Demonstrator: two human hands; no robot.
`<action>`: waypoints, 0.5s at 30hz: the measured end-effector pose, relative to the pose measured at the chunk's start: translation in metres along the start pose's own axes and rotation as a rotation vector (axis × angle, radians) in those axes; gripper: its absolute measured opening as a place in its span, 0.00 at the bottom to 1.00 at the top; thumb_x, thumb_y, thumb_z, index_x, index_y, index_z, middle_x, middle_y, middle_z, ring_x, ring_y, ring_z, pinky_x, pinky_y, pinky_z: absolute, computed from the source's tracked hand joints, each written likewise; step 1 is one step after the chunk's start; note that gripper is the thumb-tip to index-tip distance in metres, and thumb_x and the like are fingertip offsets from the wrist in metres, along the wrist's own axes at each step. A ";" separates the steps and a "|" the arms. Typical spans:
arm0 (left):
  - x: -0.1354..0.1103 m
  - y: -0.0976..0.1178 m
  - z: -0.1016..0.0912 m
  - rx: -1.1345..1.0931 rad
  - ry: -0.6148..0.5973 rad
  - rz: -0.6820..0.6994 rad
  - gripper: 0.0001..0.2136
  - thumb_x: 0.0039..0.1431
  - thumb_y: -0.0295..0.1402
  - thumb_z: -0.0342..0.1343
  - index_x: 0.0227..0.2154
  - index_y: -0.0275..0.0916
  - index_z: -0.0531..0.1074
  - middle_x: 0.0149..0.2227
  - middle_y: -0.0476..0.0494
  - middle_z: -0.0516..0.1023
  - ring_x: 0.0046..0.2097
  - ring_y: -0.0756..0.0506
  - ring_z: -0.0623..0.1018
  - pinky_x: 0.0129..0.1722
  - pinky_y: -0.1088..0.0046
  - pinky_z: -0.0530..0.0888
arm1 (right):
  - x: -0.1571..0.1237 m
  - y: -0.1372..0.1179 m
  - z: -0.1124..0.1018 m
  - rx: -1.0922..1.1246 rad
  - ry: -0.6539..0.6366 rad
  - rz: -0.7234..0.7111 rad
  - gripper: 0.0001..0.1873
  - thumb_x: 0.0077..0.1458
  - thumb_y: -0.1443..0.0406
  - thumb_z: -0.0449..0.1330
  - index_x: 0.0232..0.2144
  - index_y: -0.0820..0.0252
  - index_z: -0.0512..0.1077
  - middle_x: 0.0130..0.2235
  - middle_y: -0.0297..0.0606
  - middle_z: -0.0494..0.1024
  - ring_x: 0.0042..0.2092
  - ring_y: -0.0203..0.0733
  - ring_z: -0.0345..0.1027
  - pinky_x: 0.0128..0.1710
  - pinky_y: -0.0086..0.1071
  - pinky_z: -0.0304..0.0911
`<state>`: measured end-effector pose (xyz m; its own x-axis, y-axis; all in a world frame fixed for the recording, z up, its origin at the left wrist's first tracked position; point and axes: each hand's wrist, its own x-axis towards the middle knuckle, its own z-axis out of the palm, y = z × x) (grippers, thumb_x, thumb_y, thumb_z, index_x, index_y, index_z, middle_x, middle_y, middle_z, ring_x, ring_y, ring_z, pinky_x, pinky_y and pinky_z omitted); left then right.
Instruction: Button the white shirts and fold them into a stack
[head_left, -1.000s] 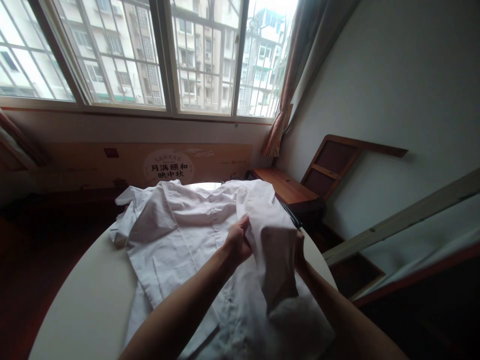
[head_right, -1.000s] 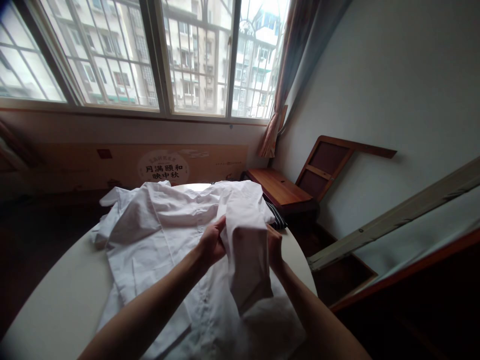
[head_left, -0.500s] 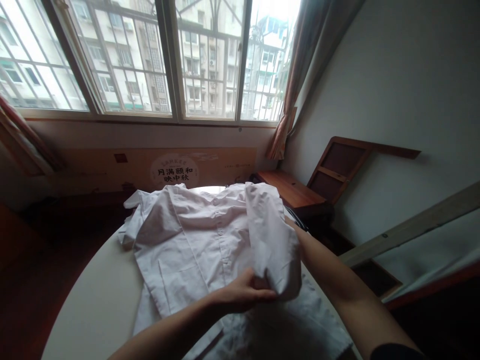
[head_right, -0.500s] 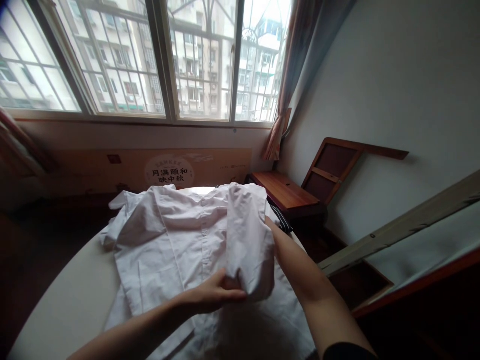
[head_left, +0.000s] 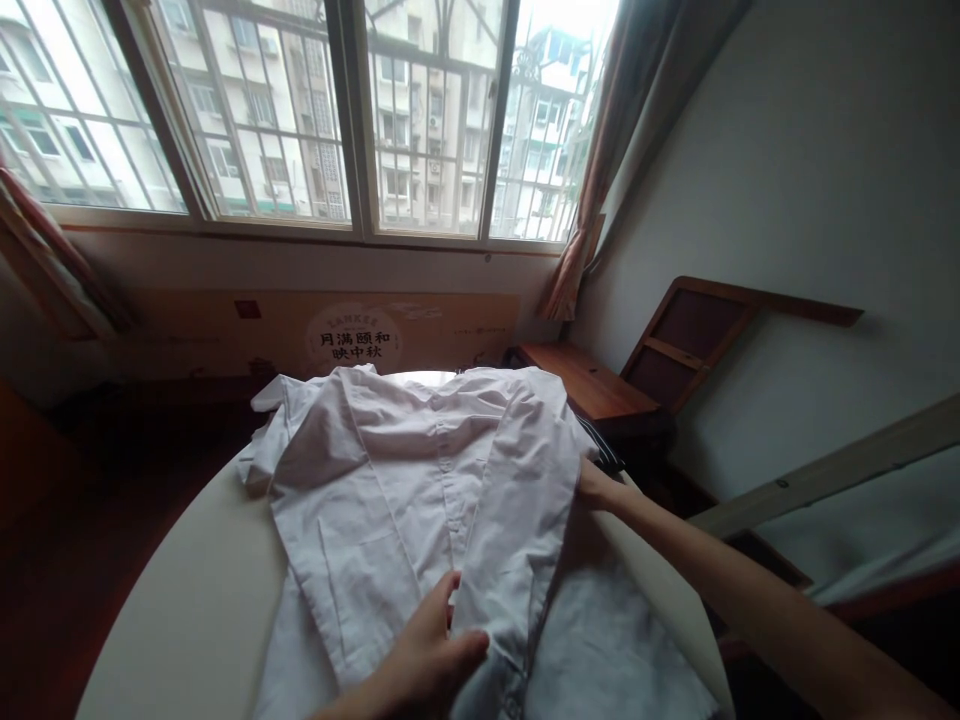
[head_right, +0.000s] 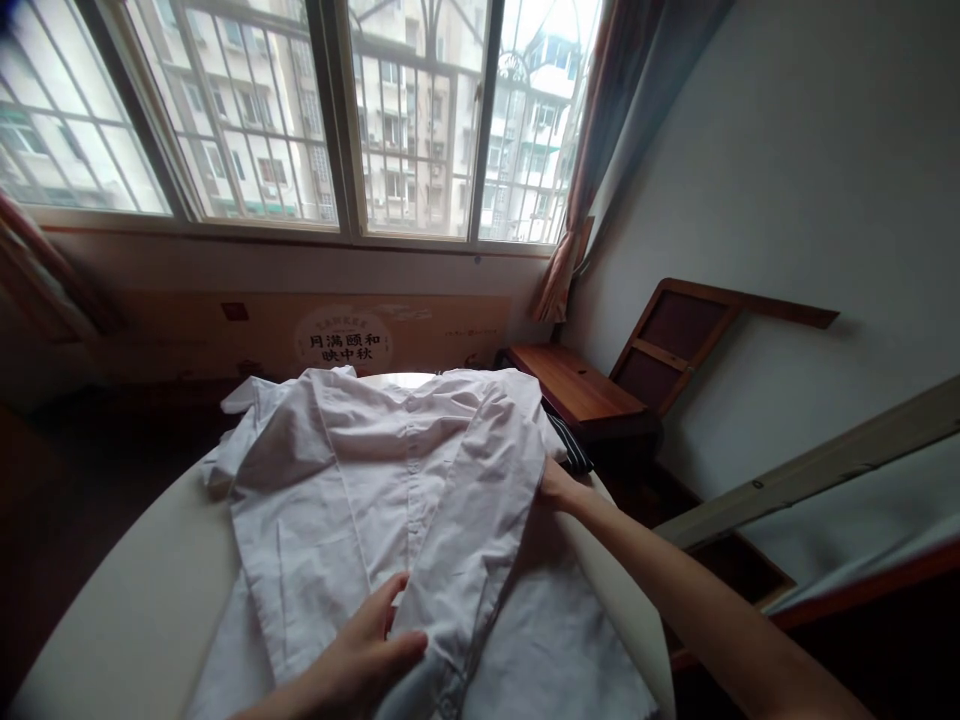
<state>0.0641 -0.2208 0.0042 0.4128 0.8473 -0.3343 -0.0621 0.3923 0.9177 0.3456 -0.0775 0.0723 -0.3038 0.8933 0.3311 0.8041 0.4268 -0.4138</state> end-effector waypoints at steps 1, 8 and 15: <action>-0.002 -0.004 -0.005 0.040 -0.020 0.010 0.36 0.43 0.36 0.63 0.57 0.39 0.60 0.51 0.36 0.73 0.50 0.39 0.73 0.48 0.65 0.70 | 0.001 0.014 -0.004 0.013 -0.101 -0.017 0.07 0.55 0.65 0.60 0.37 0.59 0.75 0.43 0.39 0.76 0.45 0.44 0.69 0.48 0.38 0.65; -0.010 0.007 -0.019 0.364 0.065 0.082 0.42 0.44 0.31 0.60 0.64 0.41 0.51 0.54 0.36 0.71 0.50 0.39 0.72 0.49 0.64 0.69 | 0.030 0.048 -0.040 -0.311 0.143 0.368 0.20 0.55 0.63 0.49 0.45 0.64 0.75 0.49 0.48 0.76 0.52 0.53 0.67 0.53 0.43 0.60; -0.016 0.005 -0.016 0.632 -0.001 0.101 0.28 0.48 0.32 0.55 0.56 0.39 0.68 0.51 0.39 0.74 0.53 0.37 0.71 0.55 0.64 0.63 | 0.090 0.017 0.053 -0.370 -0.271 0.027 0.35 0.60 0.48 0.44 0.64 0.58 0.51 0.67 0.43 0.50 0.68 0.47 0.37 0.65 0.45 0.32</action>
<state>0.0422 -0.2268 0.0107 0.4335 0.8687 -0.2396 0.4471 0.0236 0.8942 0.3048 0.0177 0.0504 -0.3630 0.9291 0.0699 0.9272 0.3677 -0.0720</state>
